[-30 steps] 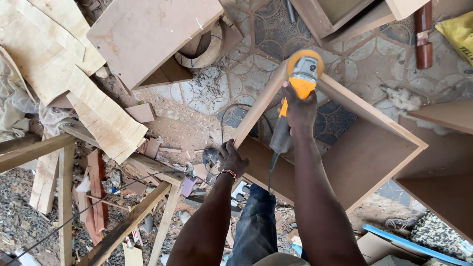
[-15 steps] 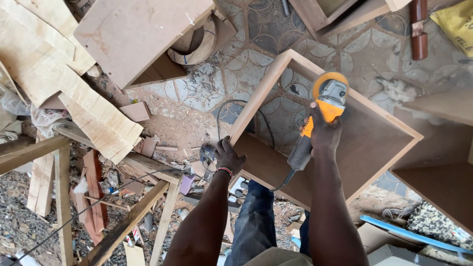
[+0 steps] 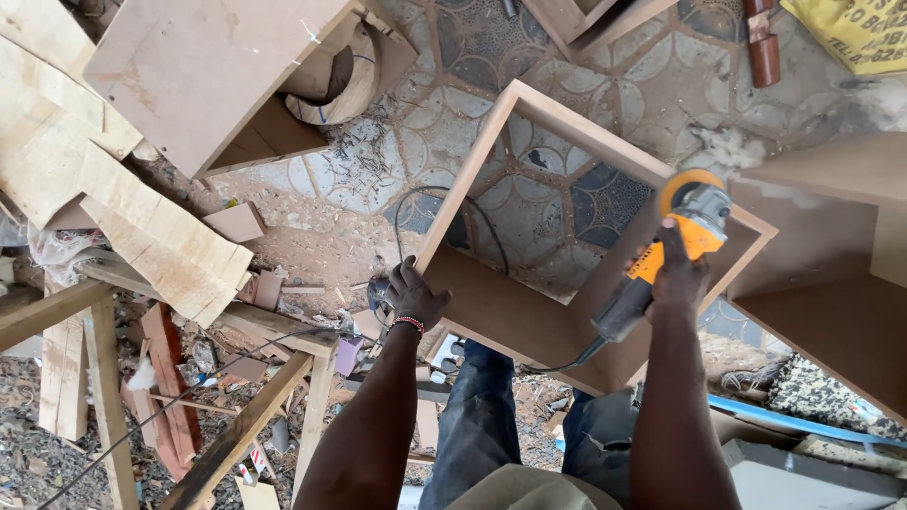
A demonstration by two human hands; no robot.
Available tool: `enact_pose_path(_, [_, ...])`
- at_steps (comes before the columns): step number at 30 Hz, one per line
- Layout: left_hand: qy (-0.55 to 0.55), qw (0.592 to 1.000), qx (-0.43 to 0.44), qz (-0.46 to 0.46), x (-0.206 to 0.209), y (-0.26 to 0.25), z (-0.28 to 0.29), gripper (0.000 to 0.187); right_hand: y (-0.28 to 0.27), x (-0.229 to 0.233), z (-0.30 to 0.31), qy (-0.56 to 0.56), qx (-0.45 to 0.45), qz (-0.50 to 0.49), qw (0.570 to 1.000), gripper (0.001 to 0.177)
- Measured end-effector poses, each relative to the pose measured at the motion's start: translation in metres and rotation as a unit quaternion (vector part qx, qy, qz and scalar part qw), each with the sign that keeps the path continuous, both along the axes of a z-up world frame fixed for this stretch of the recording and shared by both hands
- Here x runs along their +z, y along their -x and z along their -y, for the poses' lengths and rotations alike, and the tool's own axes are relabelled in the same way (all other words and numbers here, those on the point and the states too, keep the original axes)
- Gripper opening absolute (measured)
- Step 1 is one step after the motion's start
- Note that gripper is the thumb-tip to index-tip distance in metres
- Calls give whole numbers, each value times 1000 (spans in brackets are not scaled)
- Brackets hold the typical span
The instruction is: Sanding the edges and surfaces of a wooden box using a power sander to smooth the wood.
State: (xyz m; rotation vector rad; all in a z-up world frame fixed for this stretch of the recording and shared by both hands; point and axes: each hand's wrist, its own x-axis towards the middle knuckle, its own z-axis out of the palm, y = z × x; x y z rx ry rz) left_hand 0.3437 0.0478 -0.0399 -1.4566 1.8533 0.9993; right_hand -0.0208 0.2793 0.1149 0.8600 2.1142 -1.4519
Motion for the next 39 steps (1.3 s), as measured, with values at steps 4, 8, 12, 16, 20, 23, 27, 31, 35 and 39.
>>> enact_pose_path(4, [-2, 1000, -23, -11, -4, -4, 2, 125, 3, 1, -38, -20, -12, 5, 1000, 54])
enact_pose_path(8, [0, 999, -36, -1, -9, -4, -3, 128, -3, -1, -58, -8, -21, -5, 1000, 59])
enact_pose_path(12, [-11, 1000, -18, 11, -19, -5, -1, 127, 5, -133, -97, -34, 13, -42, 998, 84])
enact_pose_path(16, [-5, 1000, -17, 8, -6, -1, 2, 124, -26, -13, 94, 39, 45, -14, 998, 51])
enact_pose_path(20, [-23, 1000, -13, 1, -3, -4, 2, 125, -28, 5, 188, 67, 150, 9, 986, 62])
enact_pose_path(23, [-24, 1000, 0, 0, -6, -2, 1, 123, -23, 6, 224, 72, 199, 28, 977, 73])
enact_pose_path(27, [-29, 999, 18, 1, 0, 0, 3, 121, -13, -2, 240, 58, 236, 23, 970, 79])
enact_pose_path(31, [-27, 999, 17, -8, 11, 5, 4, 121, -16, 0, 228, 47, 235, 26, 970, 76])
enact_pose_path(35, [-30, 999, 8, -3, 9, 5, 6, 119, -17, 3, 204, 42, 202, 32, 978, 72])
enact_pose_path(39, [-13, 1000, -16, -18, -1, -3, 4, 120, -17, 5, 170, 53, 184, 34, 981, 58])
